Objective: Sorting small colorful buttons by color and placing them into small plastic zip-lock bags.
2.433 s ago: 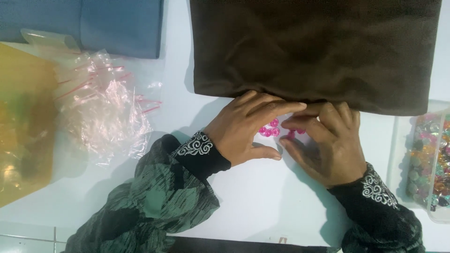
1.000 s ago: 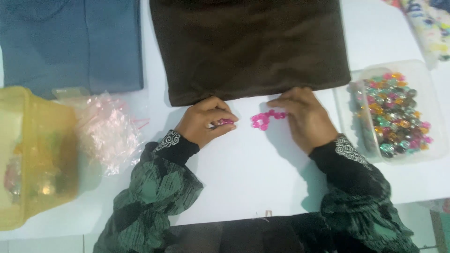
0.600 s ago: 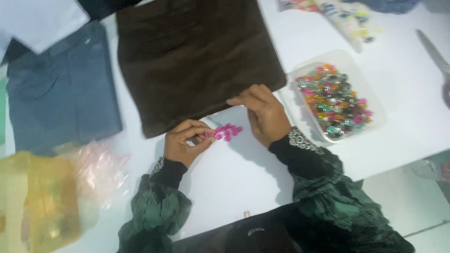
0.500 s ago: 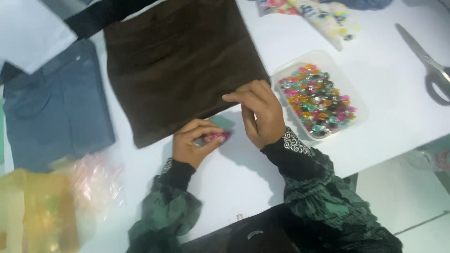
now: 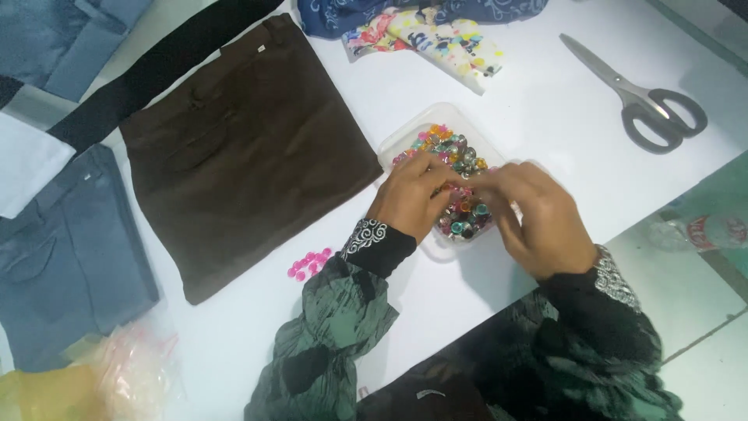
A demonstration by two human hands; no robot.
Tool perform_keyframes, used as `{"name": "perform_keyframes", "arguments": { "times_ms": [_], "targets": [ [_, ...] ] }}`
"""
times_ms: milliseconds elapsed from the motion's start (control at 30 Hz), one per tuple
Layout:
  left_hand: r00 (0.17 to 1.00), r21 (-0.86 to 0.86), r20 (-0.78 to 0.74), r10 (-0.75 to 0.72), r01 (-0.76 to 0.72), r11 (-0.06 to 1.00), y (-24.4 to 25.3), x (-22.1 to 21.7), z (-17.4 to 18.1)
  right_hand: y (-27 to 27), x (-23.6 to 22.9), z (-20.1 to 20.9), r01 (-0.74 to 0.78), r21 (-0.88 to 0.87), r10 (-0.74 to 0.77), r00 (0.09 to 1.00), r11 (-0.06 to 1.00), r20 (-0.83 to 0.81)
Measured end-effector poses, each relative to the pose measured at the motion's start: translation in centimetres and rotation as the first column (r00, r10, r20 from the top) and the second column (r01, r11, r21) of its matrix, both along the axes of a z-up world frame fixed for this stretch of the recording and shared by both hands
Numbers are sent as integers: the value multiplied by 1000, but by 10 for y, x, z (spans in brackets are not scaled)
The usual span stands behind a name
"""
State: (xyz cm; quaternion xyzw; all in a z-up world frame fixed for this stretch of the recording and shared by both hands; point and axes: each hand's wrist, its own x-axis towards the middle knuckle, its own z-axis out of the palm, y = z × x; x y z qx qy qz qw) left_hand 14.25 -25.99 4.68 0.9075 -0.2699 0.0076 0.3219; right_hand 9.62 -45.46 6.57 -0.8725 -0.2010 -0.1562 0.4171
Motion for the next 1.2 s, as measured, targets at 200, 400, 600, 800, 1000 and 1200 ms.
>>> {"name": "perform_keyframes", "arguments": {
  "times_ms": [200,400,600,800,1000,1200],
  "targets": [
    [993,-76,114,-24,33,997,13,-3,-10,10,5,-39,-249,-152,225,961,956,-159],
    [956,-170,287,60,-11,985,56,-40,4,30,13,-5,-65,-97,64,998,993,-14],
    [925,-264,303,229,-149,953,128,-115,-12,45,9,2,-16,15,14,997,1000,72],
    [823,-209,500,271,-189,960,218,-199,-24,94,-13,-2,-196,-237,253,936,952,243],
    [471,-155,607,640,-720,676,282,-278,-18,211,-49,-5,-566,-261,614,773,782,161],
    [205,-187,495,844,-924,334,335,-326,-42,332,-95,3,-704,-408,796,595,581,109]
  ]
}}
